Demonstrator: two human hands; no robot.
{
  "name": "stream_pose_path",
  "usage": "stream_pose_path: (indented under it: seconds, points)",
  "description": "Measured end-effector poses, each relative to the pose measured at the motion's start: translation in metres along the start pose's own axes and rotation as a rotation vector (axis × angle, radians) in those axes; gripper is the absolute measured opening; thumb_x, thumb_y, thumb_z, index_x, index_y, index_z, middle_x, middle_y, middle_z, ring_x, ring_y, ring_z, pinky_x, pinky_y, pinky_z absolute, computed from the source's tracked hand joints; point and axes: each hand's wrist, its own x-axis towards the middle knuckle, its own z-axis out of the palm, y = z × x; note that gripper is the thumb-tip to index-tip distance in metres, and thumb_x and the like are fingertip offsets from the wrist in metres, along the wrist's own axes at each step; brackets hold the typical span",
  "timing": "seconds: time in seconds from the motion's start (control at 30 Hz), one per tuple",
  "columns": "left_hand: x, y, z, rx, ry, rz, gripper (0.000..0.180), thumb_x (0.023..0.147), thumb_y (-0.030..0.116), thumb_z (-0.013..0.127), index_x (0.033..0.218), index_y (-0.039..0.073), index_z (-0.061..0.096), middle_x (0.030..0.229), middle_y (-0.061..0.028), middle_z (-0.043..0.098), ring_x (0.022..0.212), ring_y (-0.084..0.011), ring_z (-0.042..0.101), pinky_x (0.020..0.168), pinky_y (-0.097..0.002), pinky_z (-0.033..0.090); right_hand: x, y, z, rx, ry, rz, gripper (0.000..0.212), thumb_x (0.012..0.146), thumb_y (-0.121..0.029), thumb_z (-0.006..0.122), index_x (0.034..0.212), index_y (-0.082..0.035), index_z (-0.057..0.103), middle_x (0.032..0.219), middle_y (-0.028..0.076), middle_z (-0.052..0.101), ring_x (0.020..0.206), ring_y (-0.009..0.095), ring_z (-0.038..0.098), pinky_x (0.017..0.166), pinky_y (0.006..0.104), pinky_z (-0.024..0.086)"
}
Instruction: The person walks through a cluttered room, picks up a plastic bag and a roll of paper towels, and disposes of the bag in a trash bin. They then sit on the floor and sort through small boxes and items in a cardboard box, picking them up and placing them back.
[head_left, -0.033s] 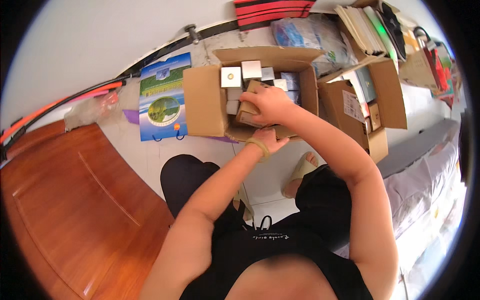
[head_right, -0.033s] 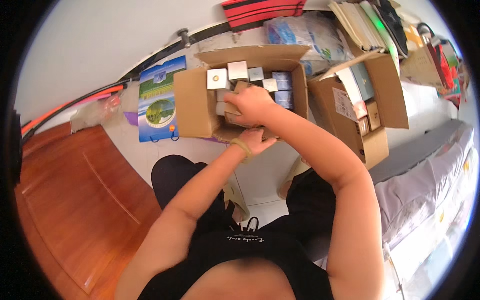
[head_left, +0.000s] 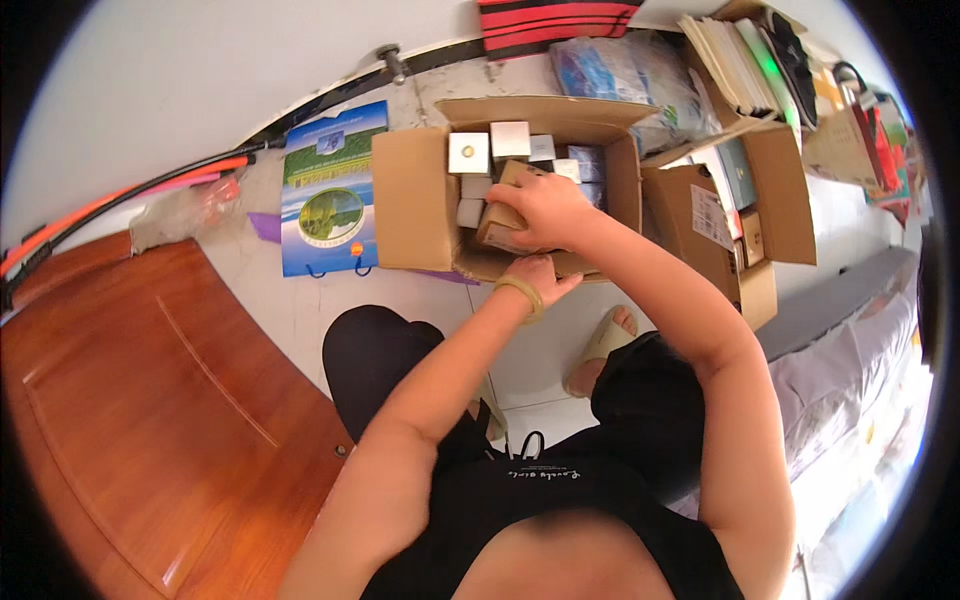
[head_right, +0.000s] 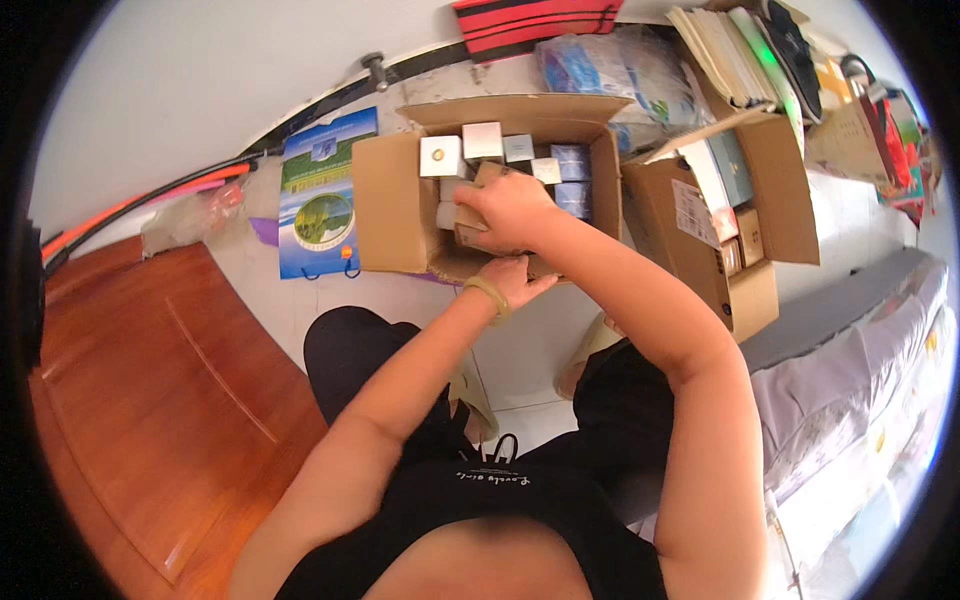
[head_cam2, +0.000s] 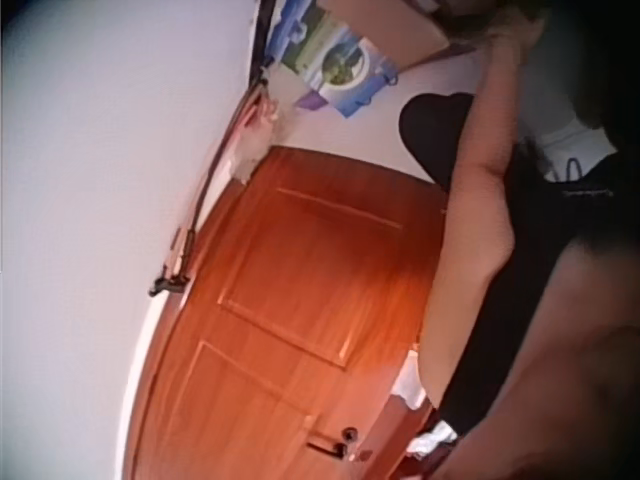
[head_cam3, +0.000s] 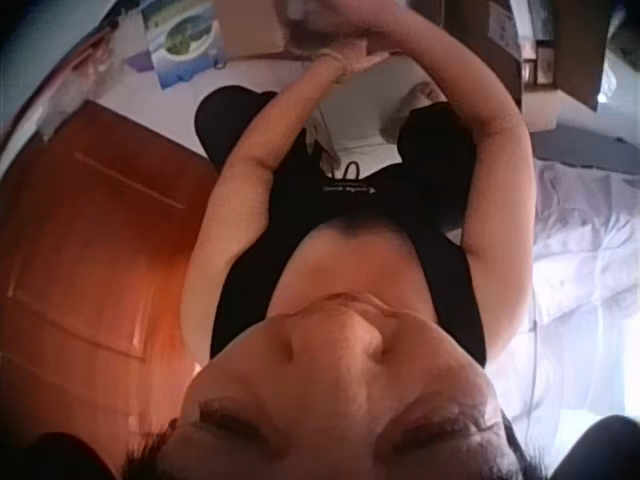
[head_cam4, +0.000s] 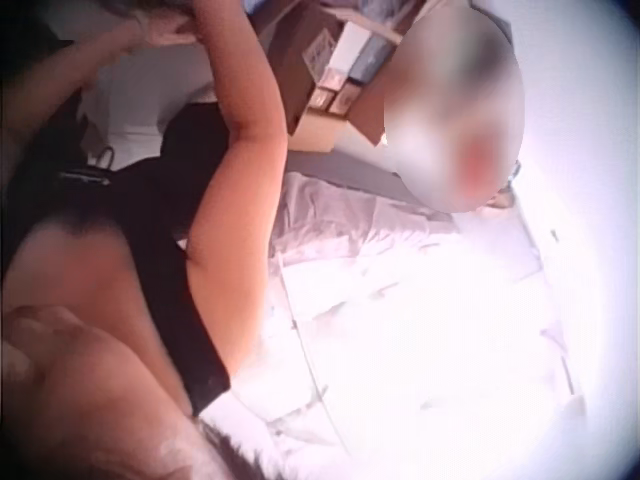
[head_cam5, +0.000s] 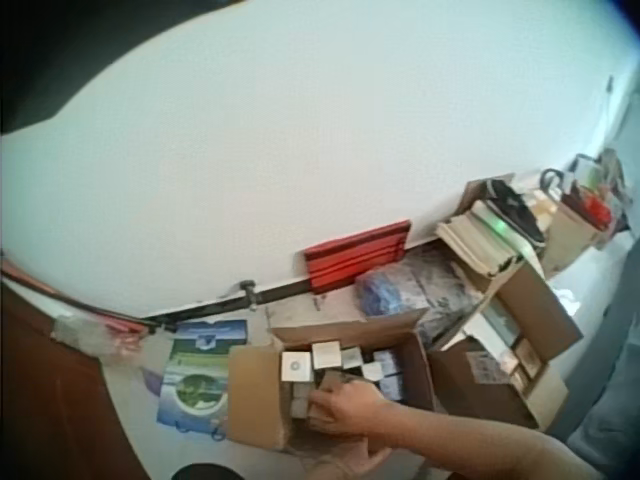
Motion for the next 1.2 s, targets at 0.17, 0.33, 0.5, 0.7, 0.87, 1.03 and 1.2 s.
stream_pose_path:
  seconds: [0.17, 0.33, 0.5, 0.7, 0.87, 1.03, 1.2]
  points:
    - [-0.005, 0.003, -0.033, 0.023, -0.191, -0.159, 0.085, 0.076, 0.074, 0.034, 0.113, 0.001, 0.057, 0.115, -0.0164, 0.057, 0.107, -0.0293, 0.054, 0.092, -0.0368, 0.040, -0.008, 0.005, 0.000, -0.033, 0.062, -0.131, 0.050, 0.061, -0.027, 0.069, 0.109, -0.025, 0.055, 0.090, 0.013, 0.056, 0.075, 0.034, 0.060, 0.066, 0.0419, 0.050]
    - [0.015, -0.024, -0.028, 0.013, -0.322, -0.199, 0.105, 0.067, 0.080, 0.041, 0.142, 0.009, 0.023, 0.147, -0.0155, 0.019, 0.136, -0.0298, 0.017, 0.111, -0.0383, 0.018, -0.008, -0.004, -0.012, 0.009, 0.144, -0.137, 0.048, 0.060, -0.025, 0.070, 0.106, -0.024, 0.058, 0.089, 0.012, 0.057, 0.076, 0.034, 0.060, 0.067, 0.0418, 0.050]
    - [0.029, -0.037, -0.032, 0.039, -0.199, -0.004, 0.112, 0.057, 0.080, 0.054, 0.144, 0.020, 0.018, 0.150, -0.0119, 0.005, 0.137, -0.0311, 0.007, 0.112, -0.0399, 0.013, -0.004, -0.018, 0.005, -0.095, 0.193, -0.064, 0.047, 0.062, -0.024, 0.068, 0.108, -0.023, 0.057, 0.086, 0.013, 0.056, 0.075, 0.034, 0.060, 0.066, 0.0427, 0.050]
    - [0.037, -0.070, -0.004, 0.009, -0.155, 0.288, 0.085, 0.075, 0.073, 0.041, 0.141, 0.019, 0.030, 0.148, -0.0087, 0.022, 0.136, -0.0294, 0.018, 0.111, -0.0395, 0.015, -0.002, -0.018, -0.011, -0.036, 0.112, -0.038, 0.048, 0.063, -0.025, 0.071, 0.109, -0.022, 0.057, 0.089, 0.012, 0.058, 0.078, 0.031, 0.061, 0.068, 0.0411, 0.050]
    - [0.027, -0.043, -0.012, -0.087, -0.485, 0.138, 0.078, 0.077, 0.070, 0.042, 0.128, 0.011, 0.050, 0.137, -0.0124, 0.041, 0.129, -0.0277, 0.033, 0.108, -0.0391, 0.021, -0.013, -0.004, -0.010, -0.009, 0.165, -0.118, 0.047, 0.060, -0.021, 0.070, 0.106, -0.021, 0.058, 0.081, 0.010, 0.057, 0.074, 0.030, 0.060, 0.064, 0.0410, 0.049]
    - [0.021, -0.031, -0.007, 0.063, -0.409, 0.173, 0.077, 0.078, 0.064, 0.043, 0.136, 0.013, 0.039, 0.141, -0.0109, 0.035, 0.131, -0.0274, 0.031, 0.109, -0.0392, 0.022, -0.019, -0.014, 0.001, -0.192, 0.040, -0.108, 0.044, 0.065, -0.024, 0.071, 0.107, -0.022, 0.057, 0.093, 0.015, 0.057, 0.077, 0.031, 0.063, 0.067, 0.0410, 0.051]
    - [0.004, -0.004, -0.034, 0.156, -0.617, -0.010, 0.084, 0.079, 0.068, 0.038, 0.135, 0.005, 0.038, 0.142, -0.0149, 0.032, 0.131, -0.0301, 0.030, 0.109, -0.0393, 0.022, -0.058, -0.001, 0.017, -0.274, -0.044, 0.030, 0.039, 0.073, -0.015, 0.062, 0.110, -0.026, 0.056, 0.101, 0.015, 0.053, 0.073, 0.031, 0.064, 0.061, 0.0406, 0.052]
